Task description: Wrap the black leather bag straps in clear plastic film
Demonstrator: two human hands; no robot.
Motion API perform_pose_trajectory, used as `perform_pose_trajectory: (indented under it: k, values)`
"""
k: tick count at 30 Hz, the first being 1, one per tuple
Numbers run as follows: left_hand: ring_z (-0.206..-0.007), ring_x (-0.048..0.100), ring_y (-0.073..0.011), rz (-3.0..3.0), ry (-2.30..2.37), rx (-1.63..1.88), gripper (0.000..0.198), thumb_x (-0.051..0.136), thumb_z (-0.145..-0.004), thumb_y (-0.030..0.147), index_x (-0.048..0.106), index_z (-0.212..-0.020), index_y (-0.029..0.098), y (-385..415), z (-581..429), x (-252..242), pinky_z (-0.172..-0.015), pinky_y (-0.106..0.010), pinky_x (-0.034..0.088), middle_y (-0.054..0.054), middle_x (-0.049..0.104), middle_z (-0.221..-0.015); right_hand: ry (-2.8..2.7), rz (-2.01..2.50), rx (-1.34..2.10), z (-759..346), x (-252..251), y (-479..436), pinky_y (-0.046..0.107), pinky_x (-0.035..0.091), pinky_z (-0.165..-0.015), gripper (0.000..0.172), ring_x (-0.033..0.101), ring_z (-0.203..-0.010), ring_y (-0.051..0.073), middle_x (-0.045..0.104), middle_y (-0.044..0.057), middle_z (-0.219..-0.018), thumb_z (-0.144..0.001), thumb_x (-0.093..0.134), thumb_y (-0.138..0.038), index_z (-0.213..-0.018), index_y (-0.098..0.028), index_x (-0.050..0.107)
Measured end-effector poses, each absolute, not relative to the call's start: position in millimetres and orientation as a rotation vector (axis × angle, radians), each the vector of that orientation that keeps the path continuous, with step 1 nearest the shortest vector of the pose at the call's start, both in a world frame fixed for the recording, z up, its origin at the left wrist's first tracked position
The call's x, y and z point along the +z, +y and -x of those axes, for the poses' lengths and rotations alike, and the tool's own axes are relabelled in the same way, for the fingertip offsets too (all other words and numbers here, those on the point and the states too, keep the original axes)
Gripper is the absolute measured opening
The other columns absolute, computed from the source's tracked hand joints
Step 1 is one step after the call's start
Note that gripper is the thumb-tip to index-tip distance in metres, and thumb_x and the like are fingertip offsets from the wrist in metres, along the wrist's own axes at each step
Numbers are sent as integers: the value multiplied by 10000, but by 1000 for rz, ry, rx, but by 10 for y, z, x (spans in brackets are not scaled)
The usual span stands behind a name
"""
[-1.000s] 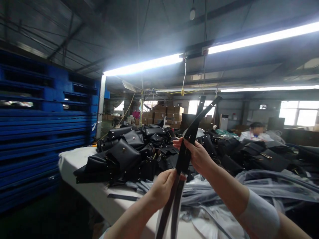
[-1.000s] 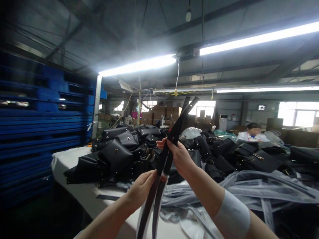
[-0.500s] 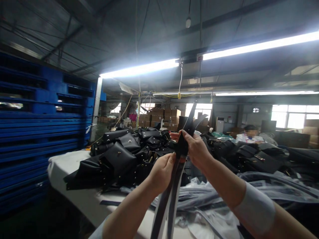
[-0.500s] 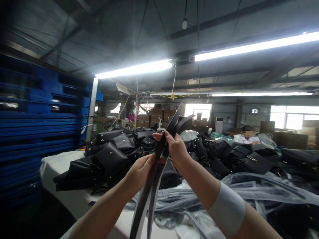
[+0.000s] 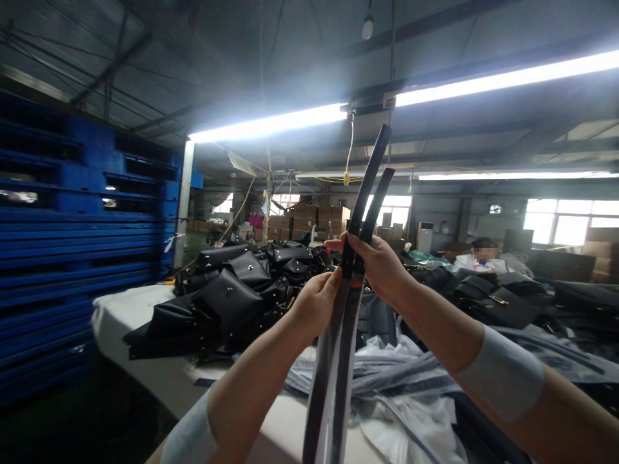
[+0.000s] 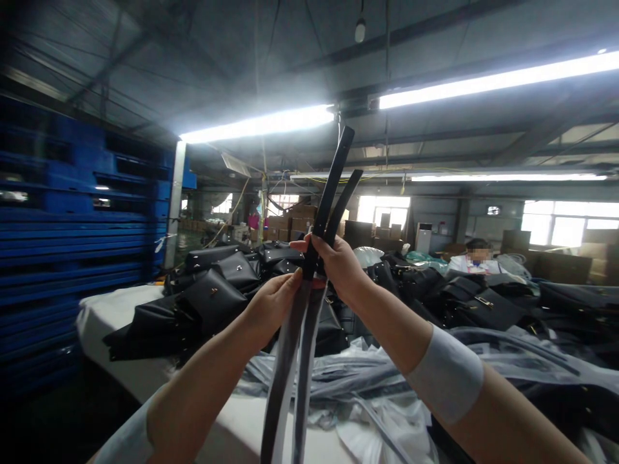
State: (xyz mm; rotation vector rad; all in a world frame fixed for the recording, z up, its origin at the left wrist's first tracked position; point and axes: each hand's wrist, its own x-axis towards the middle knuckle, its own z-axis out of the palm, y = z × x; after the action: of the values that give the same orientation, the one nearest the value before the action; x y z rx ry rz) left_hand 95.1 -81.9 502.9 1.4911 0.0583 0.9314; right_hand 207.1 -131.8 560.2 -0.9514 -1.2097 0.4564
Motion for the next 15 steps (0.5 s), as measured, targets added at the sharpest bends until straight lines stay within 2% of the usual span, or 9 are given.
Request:
perform_pose_trajectory:
  k: [3, 7, 11, 15]
  values:
    - [-603, 589, -151, -1490, 26, 945, 589, 652, -736, 660, 738, -846, 88, -832, -922, 5125, -519, -222, 389, -68, 697, -681, -1199, 987, 536, -1998, 5494, -1356, 261, 481, -519, 394, 687, -697, 206, 761, 70, -892, -710, 721, -537, -876, -200, 601]
    - [-554, 561, -127, -1501, -12, 972, 579, 651, -742, 655, 736, -843, 91, -830, -914, 5171, -515, -222, 401, -48, 687, -663, -1219, 941, 588, -1980, 5479, -1392, 275, 502, -556, 391, 694, -714, 214, 758, 85, -866, -694, 730, -536, -813, -185, 605]
    - [-503, 541, -121, -1515, 7, 901, 622, 648, -718, 689, 734, -800, 79, -824, -972, 5134, -512, -232, 414, -41, 649, -581, -1197, 919, 513, -2050, 5716, -1421, 303, 515, -620, 353, 696, -744, 217, 756, 78, -845, -723, 728, -497, -840, -182, 622]
    - [-520, 562, -130, -1514, -35, 938, 570, 629, -778, 634, 737, -806, 75, -810, -1015, 5362, -524, -238, 429, -51, 657, -596, -1198, 913, 435, -2047, 6046, -1427, 308, 524, -668, 260, 702, -800, 220, 748, 63, -797, -773, 707, -426, -830, -182, 638]
